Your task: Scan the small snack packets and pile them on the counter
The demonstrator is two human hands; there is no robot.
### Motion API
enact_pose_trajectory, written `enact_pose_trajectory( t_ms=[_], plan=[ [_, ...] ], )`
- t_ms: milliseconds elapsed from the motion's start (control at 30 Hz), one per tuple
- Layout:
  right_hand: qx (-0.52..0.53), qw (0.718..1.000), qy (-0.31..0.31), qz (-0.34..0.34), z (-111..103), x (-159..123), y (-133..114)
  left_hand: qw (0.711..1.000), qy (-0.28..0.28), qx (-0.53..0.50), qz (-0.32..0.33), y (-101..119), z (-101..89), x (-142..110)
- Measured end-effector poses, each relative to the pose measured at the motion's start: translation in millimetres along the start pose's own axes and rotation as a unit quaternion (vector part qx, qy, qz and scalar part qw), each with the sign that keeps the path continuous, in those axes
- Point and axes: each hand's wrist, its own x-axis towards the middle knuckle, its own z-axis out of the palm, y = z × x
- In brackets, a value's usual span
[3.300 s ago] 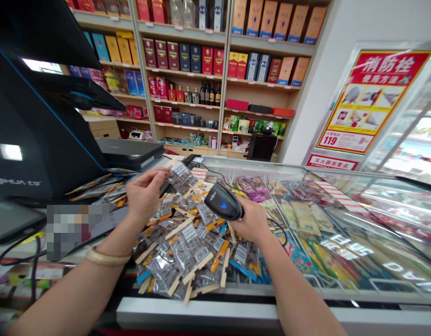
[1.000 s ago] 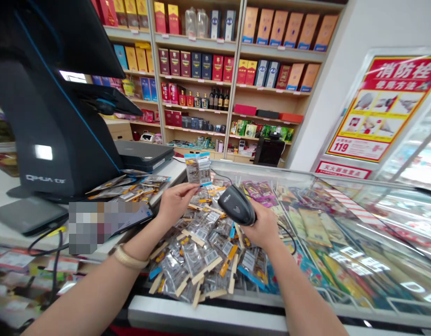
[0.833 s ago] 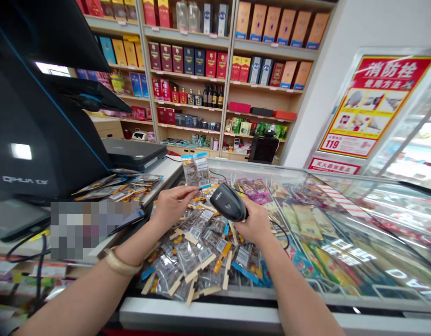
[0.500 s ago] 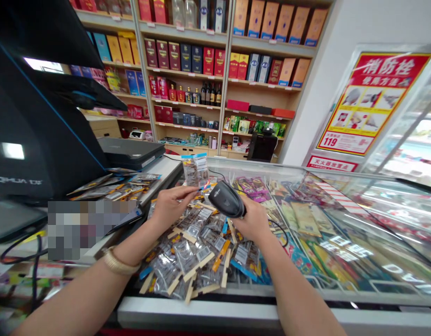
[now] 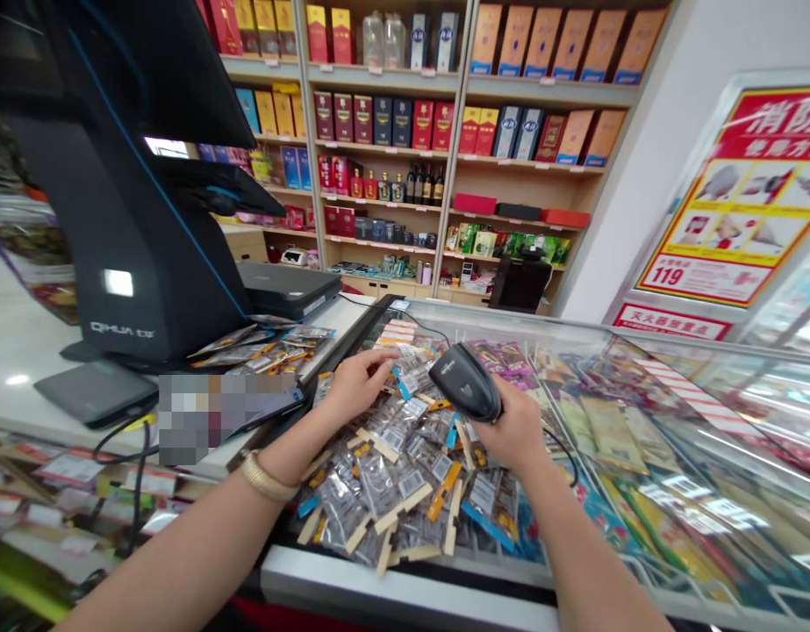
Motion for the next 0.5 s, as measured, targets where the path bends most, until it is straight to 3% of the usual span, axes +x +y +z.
enact_pose_trajectory(
  t_ms=[100, 133, 200, 267, 300, 367, 500],
  plan=[
    [-0.008, 1.0, 0.002, -0.001, 0, 0, 0, 0.971, 0.128, -0.146, -0.138, -9, -9.7, 13],
    [-0.01, 1.0, 0.003, -0.001, 0, 0, -1, 0.943, 0.169, -0.216, -0.19, -13, -15.2, 18],
    [-0.016, 1.0, 0.001, -0.003, 0, 0, -1, 0.859, 0.235, -0.36, -0.277, -22, -27.9, 29],
    [-0.018, 1.0, -0.005, -0.007, 0, 0, 0, 0.776, 0.27, -0.45, -0.351, -31, -40.2, 37],
    [-0.018, 1.0, -0.005, -0.009, 1, 0, 0, 0.751, 0.275, -0.468, -0.374, -35, -45.1, 40],
    [-0.015, 1.0, -0.002, -0.014, 2, -1, 3, 0.73, 0.278, -0.478, -0.402, -41, -51.1, 44],
    [0.003, 0.999, -0.017, -0.034, 4, -2, 13, 0.723, 0.28, -0.484, -0.407, -48, -51.5, 48]
  ],
)
